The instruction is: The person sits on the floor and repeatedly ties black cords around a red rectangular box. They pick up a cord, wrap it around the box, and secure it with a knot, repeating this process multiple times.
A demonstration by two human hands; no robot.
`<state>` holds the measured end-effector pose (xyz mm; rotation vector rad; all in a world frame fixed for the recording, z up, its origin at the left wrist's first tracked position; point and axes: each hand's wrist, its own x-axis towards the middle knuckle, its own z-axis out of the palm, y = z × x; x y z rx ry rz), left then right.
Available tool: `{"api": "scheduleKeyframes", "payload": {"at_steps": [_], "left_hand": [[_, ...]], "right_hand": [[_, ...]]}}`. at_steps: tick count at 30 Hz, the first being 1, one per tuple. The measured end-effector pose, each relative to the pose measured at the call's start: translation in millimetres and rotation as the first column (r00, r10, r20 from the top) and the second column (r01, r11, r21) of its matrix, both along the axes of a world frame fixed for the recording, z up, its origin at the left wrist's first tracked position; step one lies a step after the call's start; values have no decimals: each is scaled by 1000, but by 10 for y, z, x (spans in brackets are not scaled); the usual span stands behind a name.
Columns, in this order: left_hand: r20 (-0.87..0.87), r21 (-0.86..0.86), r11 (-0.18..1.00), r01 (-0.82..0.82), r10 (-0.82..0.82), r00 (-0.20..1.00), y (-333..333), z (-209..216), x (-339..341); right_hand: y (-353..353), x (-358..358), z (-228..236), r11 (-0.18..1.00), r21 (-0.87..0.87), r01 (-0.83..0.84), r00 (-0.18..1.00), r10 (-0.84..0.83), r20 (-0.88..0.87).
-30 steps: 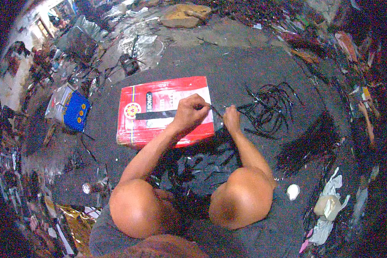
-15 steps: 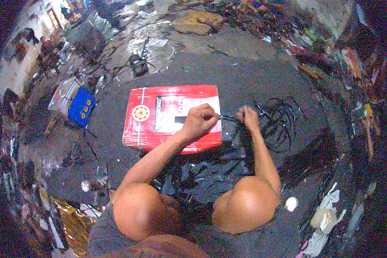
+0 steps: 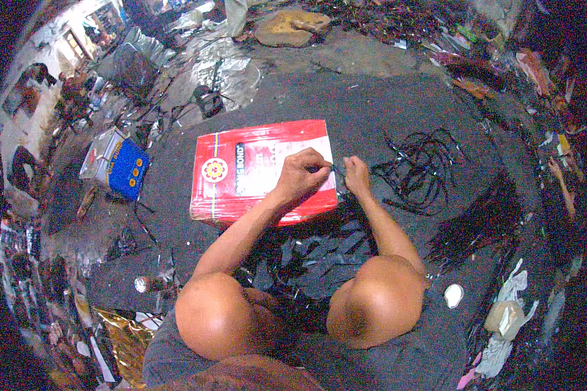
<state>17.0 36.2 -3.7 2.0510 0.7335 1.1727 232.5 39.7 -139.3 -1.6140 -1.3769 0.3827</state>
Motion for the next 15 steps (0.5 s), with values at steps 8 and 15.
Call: {"api": "scheduleKeyframes", "payload": {"at_steps": [8,15], "left_hand": [[14,66,997,34,-35,999,-5,-13,-37],[-122,318,932,171,-138,983,22,-23,-71]], "right_hand": [[-181,51,-480,987,-124,99,993,-89,80],[-92,313,-717,988,-121,94,995,-91,35]]}}
